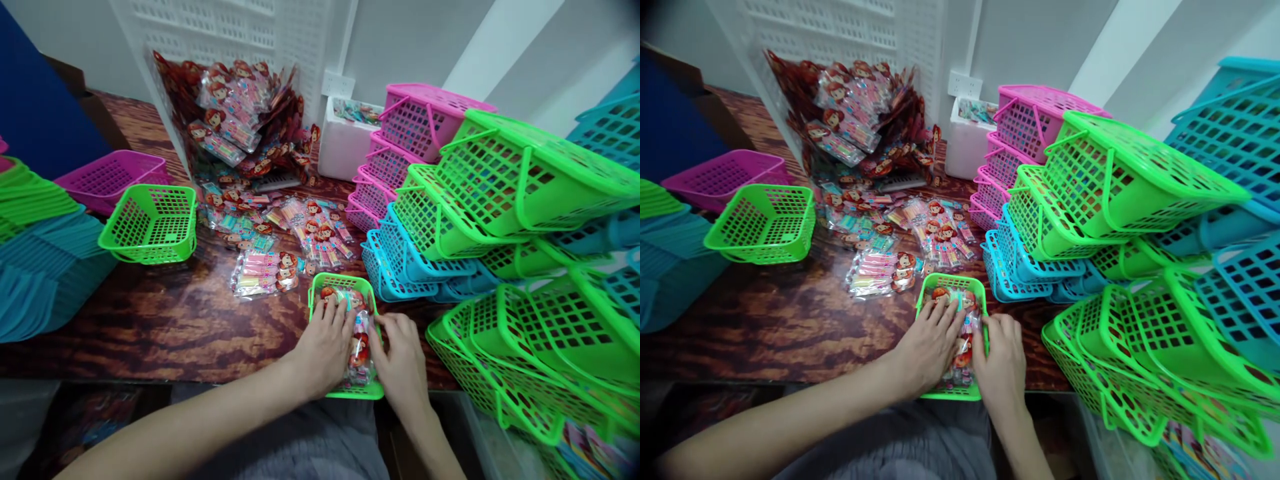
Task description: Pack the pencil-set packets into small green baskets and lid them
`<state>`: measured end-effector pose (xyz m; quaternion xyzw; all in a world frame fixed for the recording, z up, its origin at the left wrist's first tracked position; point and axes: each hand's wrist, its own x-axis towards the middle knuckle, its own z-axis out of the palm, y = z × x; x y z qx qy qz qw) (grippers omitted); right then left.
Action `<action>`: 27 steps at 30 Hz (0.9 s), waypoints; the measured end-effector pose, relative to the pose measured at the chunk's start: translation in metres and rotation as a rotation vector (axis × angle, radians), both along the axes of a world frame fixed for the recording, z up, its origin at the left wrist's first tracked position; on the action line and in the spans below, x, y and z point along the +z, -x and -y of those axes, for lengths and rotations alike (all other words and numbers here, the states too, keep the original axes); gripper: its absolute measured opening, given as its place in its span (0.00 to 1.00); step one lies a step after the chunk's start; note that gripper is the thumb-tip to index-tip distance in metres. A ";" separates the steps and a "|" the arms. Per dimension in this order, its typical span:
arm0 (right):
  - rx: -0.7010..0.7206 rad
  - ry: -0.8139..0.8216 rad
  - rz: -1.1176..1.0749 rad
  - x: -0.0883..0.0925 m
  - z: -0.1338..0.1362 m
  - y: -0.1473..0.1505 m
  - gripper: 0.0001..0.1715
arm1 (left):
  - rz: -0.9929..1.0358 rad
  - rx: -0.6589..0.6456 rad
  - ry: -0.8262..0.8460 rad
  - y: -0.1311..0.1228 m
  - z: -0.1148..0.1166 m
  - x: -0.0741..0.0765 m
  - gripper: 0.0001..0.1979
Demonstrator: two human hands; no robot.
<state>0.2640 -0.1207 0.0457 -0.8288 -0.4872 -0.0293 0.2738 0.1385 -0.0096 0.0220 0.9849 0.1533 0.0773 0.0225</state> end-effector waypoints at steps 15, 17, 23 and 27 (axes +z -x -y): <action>-0.099 -0.109 -0.068 0.008 -0.026 0.010 0.21 | 0.239 0.038 0.034 0.016 -0.003 0.003 0.23; -0.024 -0.004 0.171 0.002 -0.025 0.011 0.24 | 0.307 0.026 0.026 0.024 -0.004 0.007 0.19; 0.310 0.195 0.341 -0.011 0.006 0.022 0.27 | 0.182 0.026 -0.111 0.041 -0.001 0.014 0.21; 0.309 0.236 0.390 -0.023 0.020 0.026 0.27 | 0.076 -0.095 -0.216 0.033 0.004 0.009 0.24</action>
